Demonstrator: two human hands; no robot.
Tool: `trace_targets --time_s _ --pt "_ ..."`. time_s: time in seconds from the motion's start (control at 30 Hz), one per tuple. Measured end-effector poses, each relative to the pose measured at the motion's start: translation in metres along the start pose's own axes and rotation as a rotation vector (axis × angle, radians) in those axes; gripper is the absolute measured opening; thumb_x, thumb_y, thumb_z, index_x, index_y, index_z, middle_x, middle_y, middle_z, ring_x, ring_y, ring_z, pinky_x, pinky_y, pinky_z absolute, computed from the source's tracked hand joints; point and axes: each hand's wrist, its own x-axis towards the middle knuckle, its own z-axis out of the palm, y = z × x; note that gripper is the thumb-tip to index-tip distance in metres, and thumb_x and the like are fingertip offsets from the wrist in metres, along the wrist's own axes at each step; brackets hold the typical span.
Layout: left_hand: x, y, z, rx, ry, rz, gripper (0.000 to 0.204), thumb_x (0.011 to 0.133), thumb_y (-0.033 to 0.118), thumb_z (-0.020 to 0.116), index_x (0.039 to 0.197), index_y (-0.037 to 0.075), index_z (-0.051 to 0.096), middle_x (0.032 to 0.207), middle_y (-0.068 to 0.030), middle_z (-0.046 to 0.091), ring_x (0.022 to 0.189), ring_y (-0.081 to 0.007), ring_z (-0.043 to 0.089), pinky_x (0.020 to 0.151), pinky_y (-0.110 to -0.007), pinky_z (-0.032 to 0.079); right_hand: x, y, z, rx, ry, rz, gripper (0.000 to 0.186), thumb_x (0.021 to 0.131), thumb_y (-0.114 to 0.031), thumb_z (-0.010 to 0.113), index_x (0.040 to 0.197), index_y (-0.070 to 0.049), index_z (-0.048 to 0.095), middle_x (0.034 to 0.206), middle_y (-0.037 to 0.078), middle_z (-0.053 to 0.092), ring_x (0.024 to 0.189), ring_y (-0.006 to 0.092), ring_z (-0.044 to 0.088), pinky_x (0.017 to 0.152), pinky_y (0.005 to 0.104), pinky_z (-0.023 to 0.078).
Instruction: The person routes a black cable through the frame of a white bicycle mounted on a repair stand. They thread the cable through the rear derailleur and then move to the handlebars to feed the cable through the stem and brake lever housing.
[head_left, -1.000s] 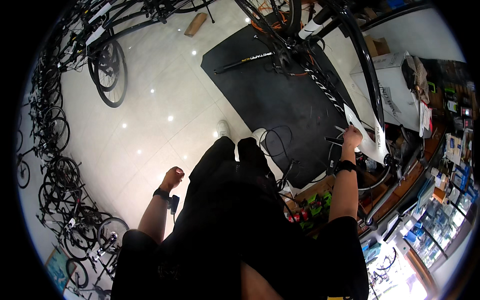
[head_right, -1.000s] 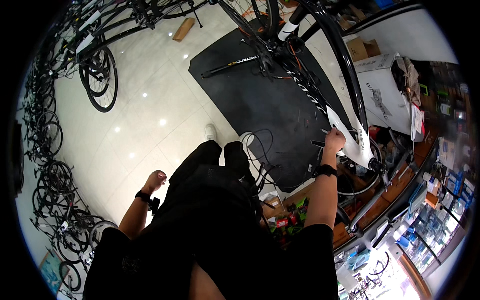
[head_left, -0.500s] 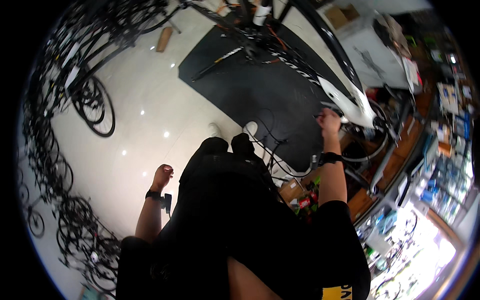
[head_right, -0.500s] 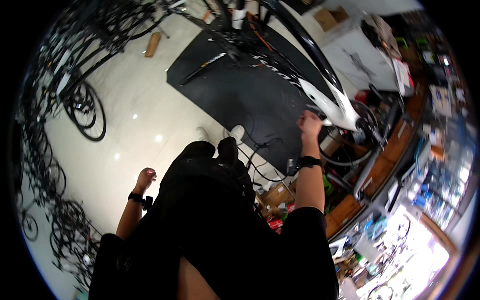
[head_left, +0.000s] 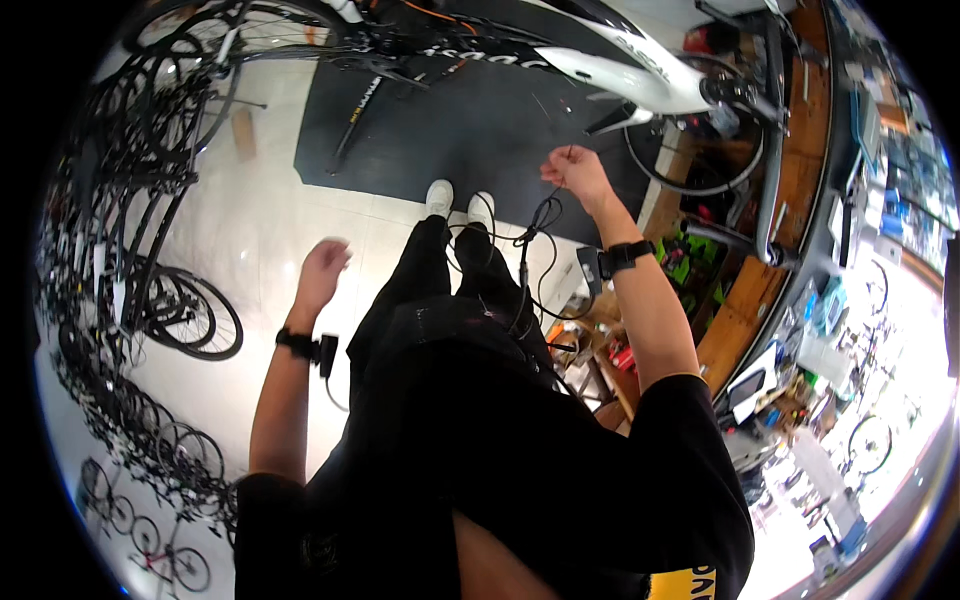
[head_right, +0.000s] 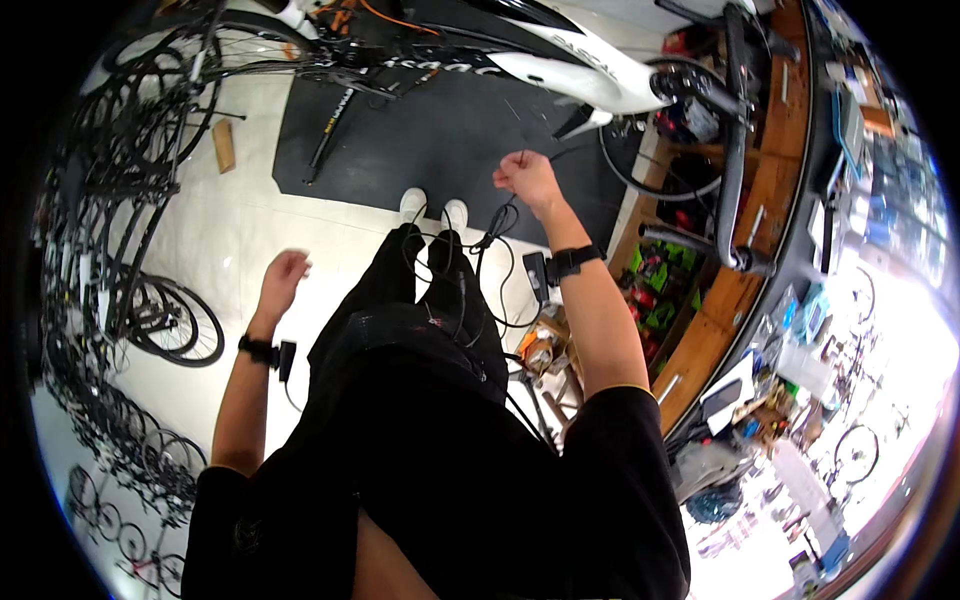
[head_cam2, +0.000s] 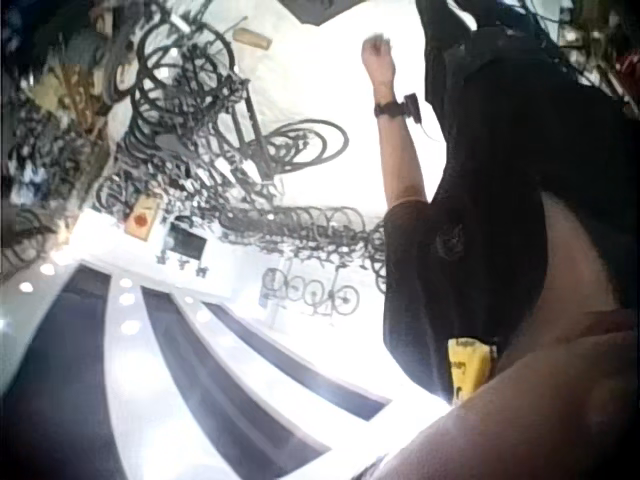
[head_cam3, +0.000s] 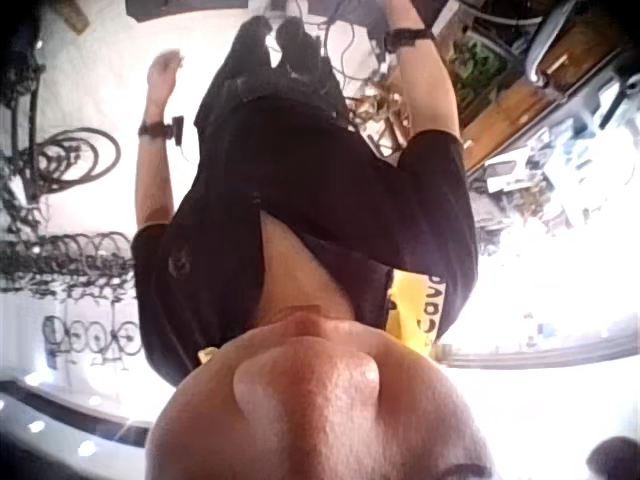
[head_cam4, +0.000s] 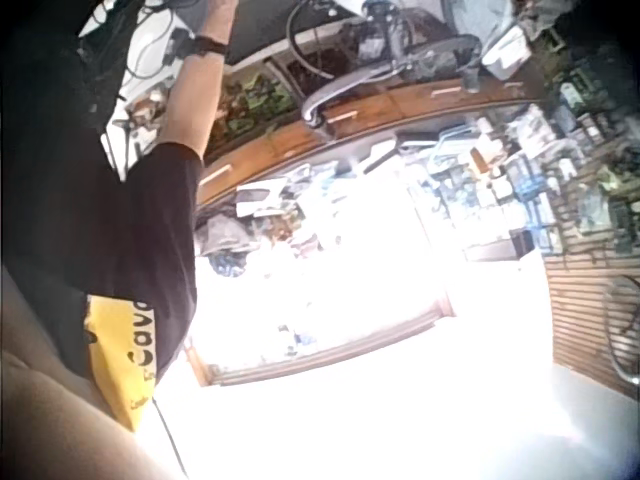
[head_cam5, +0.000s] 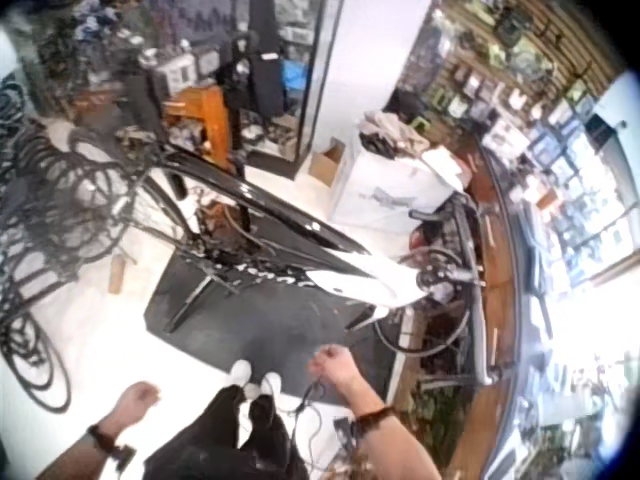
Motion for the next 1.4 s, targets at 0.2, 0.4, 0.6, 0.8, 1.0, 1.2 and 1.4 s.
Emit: trace_targets --time_s 0.2,0.4,0.6,0.8,1.0,1.2,1.4 --pt "0.089 0.13 0.144 0.101 -0.617 0.252 0.028 0.091 0.016 0.063 0.11 -0.004 0.058 0.099 -0.0111 0.066 0.096 -0.0184 0.063 0.086 -0.031 0.05 -0.068 0.081 -0.019 -0.081 0.064 -0.002 0.011 0.092 -0.003 0.054 0.097 0.006 0.059 0.082 0.009 0.066 0.072 0.0149 0.063 0.067 0.0257 0.052" --pt "0.062 0.143 0.274 0.45 -0.889 0.371 0.083 0.081 0.031 0.074 0.143 0.001 0.027 0.118 -0.0238 0.059 0.1 -0.0318 0.063 0.09 -0.036 0.048 -0.117 0.051 -0.015 0.133 0.164 0.005 0.012 0.094 -0.004 0.052 0.1 0.002 0.06 0.075 0.004 0.062 0.066 0.0098 0.058 0.062 0.0235 0.049" --pt "0.093 0.16 0.249 0.311 -1.359 -0.029 0.024 0.089 0.022 0.064 0.102 0.001 0.064 0.087 -0.0038 0.065 0.072 -0.0106 0.06 0.065 -0.023 0.048 -0.117 0.049 -0.034 0.081 0.391 -0.14 0.013 0.094 -0.006 0.053 0.097 0.004 0.062 0.068 0.003 0.06 0.061 0.0096 0.056 0.058 0.023 0.047" --pt "0.142 0.199 0.196 -0.081 -0.855 0.067 0.03 0.097 0.028 0.055 0.12 0.008 0.056 0.098 0.0001 0.064 0.081 -0.0062 0.058 0.072 -0.021 0.046 -0.123 0.027 0.005 -0.243 0.25 -0.333 0.01 0.09 -0.006 0.057 0.095 0.0 0.063 0.072 0.011 0.065 0.064 0.0188 0.064 0.063 0.0313 0.051" --pt "0.148 0.262 0.18 -0.054 -0.957 0.202 0.024 0.099 0.022 0.051 0.112 0.003 0.058 0.084 0.0003 0.06 0.067 -0.0042 0.048 0.06 -0.019 0.04 -0.107 -0.026 0.067 -0.436 0.14 -0.351 0.016 0.088 -0.014 0.06 0.1 -0.003 0.063 0.083 0.018 0.067 0.078 0.0376 0.064 0.073 0.0438 0.051" --pt "0.16 0.263 0.172 -0.21 -0.873 0.141 0.018 0.1 0.018 0.049 0.097 0.004 0.061 0.07 0.0036 0.054 0.057 -0.0021 0.041 0.051 -0.018 0.035 -0.076 -0.026 0.026 -0.917 0.169 -0.702 0.026 0.083 -0.016 0.067 0.107 -0.007 0.064 0.102 0.012 0.064 0.101 0.0315 0.059 0.087 0.0384 0.048" --pt "0.168 0.274 0.152 -0.242 -0.88 0.09 0.018 0.1 0.019 0.048 0.099 0.006 0.061 0.071 0.005 0.051 0.058 -0.0022 0.04 0.054 -0.017 0.035 -0.051 -0.035 0.018 -1.309 0.262 -0.805 0.044 0.076 -0.013 0.07 0.118 -0.015 0.06 0.122 0.007 0.053 0.112 0.0292 0.05 0.095 0.0418 0.045"
